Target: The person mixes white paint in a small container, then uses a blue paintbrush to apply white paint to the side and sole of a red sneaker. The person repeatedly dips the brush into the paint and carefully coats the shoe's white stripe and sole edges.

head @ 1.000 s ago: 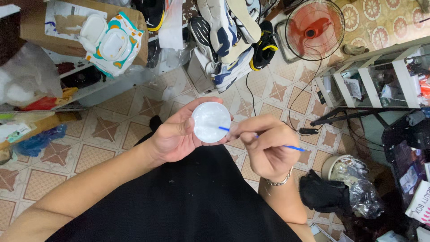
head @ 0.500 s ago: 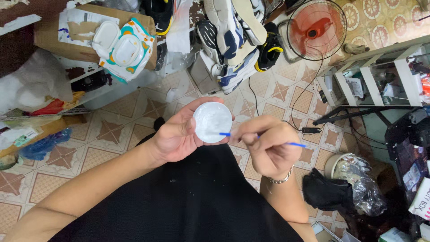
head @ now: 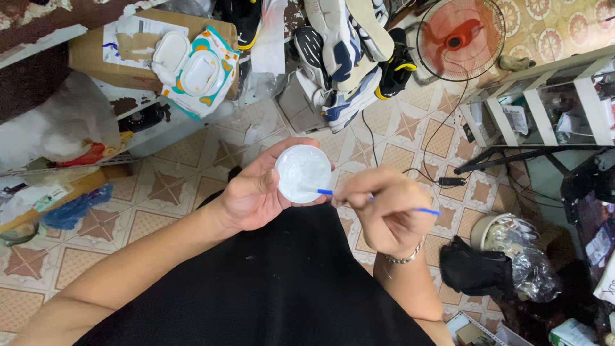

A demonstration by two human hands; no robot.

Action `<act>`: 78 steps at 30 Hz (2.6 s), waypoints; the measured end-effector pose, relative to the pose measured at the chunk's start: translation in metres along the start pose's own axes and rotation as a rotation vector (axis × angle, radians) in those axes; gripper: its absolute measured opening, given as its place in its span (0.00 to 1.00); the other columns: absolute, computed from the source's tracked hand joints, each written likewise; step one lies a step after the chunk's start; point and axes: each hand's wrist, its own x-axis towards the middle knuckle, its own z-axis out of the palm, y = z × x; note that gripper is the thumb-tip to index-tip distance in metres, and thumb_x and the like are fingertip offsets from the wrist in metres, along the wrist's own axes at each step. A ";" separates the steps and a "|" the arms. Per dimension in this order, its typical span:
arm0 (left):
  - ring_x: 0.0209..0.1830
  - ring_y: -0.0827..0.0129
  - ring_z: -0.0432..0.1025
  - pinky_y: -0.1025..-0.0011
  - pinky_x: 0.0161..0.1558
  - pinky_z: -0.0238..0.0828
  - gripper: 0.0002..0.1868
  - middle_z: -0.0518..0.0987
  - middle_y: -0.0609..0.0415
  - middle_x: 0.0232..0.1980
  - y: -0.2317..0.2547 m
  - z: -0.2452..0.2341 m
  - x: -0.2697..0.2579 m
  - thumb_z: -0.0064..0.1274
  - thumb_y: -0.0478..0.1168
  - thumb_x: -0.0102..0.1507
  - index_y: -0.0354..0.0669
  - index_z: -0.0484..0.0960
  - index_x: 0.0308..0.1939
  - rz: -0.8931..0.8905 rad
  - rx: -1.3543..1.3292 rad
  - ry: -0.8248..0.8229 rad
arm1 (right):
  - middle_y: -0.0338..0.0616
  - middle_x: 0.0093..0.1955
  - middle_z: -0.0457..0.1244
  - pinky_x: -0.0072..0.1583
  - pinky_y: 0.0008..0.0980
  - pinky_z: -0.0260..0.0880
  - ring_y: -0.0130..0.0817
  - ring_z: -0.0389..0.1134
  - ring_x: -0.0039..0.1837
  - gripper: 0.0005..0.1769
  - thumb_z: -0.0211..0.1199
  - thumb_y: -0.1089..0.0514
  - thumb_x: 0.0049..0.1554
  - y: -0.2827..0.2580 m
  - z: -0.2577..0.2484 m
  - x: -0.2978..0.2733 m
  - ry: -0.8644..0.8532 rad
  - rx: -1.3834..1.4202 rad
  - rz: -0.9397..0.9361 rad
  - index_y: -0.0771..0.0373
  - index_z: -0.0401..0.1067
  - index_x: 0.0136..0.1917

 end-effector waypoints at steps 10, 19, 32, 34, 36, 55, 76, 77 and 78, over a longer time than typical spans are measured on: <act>0.72 0.51 0.67 0.41 0.73 0.65 0.41 0.71 0.39 0.70 0.011 -0.001 -0.005 0.61 0.49 0.68 0.38 0.58 0.78 -0.005 -0.006 0.008 | 0.56 0.48 0.67 0.43 0.27 0.77 0.32 0.72 0.41 0.10 0.57 0.71 0.67 -0.006 0.016 0.002 0.125 -0.138 0.007 0.62 0.59 0.49; 0.72 0.52 0.68 0.44 0.73 0.66 0.39 0.72 0.38 0.70 0.019 0.004 -0.008 0.66 0.47 0.66 0.40 0.63 0.75 0.022 0.027 -0.030 | 0.55 0.47 0.67 0.42 0.27 0.78 0.33 0.72 0.41 0.11 0.60 0.69 0.66 -0.009 0.025 0.001 0.234 -0.136 -0.026 0.61 0.59 0.49; 0.71 0.52 0.69 0.47 0.72 0.68 0.38 0.71 0.37 0.70 0.029 0.010 -0.013 0.70 0.43 0.62 0.45 0.64 0.69 0.090 0.151 0.009 | 0.59 0.46 0.67 0.45 0.33 0.79 0.36 0.72 0.42 0.12 0.61 0.71 0.65 -0.004 0.031 -0.020 0.331 -0.074 0.030 0.61 0.59 0.49; 0.70 0.52 0.70 0.50 0.71 0.67 0.38 0.72 0.37 0.70 0.030 0.009 -0.013 0.71 0.42 0.61 0.44 0.64 0.69 0.130 0.201 0.012 | 0.59 0.46 0.67 0.46 0.34 0.79 0.37 0.72 0.42 0.12 0.61 0.72 0.64 0.000 0.032 -0.025 0.351 -0.049 0.038 0.61 0.59 0.49; 0.70 0.52 0.70 0.54 0.72 0.66 0.39 0.73 0.37 0.69 0.031 0.008 -0.012 0.71 0.42 0.60 0.44 0.64 0.69 0.185 0.260 0.021 | 0.59 0.48 0.68 0.45 0.34 0.80 0.34 0.73 0.40 0.14 0.61 0.72 0.64 0.007 0.039 -0.030 0.451 0.042 0.008 0.61 0.59 0.48; 0.67 0.51 0.73 0.54 0.71 0.69 0.38 0.72 0.41 0.66 0.109 -0.007 -0.008 0.64 0.32 0.61 0.44 0.57 0.69 0.632 0.687 0.071 | 0.56 0.49 0.64 0.52 0.36 0.73 0.39 0.67 0.45 0.09 0.54 0.73 0.69 0.050 0.020 -0.051 0.620 0.459 0.093 0.62 0.59 0.52; 0.62 0.61 0.65 0.64 0.64 0.64 0.37 0.77 0.52 0.65 0.241 -0.044 0.029 0.77 0.40 0.59 0.44 0.74 0.68 1.433 1.668 1.051 | 0.55 0.51 0.65 0.54 0.29 0.72 0.35 0.68 0.50 0.13 0.51 0.71 0.72 0.083 -0.013 -0.073 0.676 0.637 0.128 0.60 0.62 0.46; 0.62 0.60 0.65 0.63 0.64 0.65 0.37 0.77 0.51 0.64 0.241 -0.045 0.031 0.76 0.39 0.59 0.44 0.74 0.69 1.456 1.642 1.053 | 0.54 0.51 0.65 0.54 0.29 0.72 0.35 0.68 0.50 0.13 0.50 0.71 0.73 0.083 -0.015 -0.074 0.675 0.635 0.123 0.59 0.62 0.46; 0.61 0.60 0.64 0.63 0.65 0.65 0.37 0.76 0.51 0.64 0.240 -0.045 0.032 0.76 0.39 0.59 0.44 0.74 0.69 1.477 1.615 1.058 | 0.54 0.51 0.65 0.54 0.30 0.72 0.35 0.68 0.50 0.13 0.50 0.71 0.73 0.084 -0.016 -0.075 0.673 0.633 0.120 0.59 0.62 0.46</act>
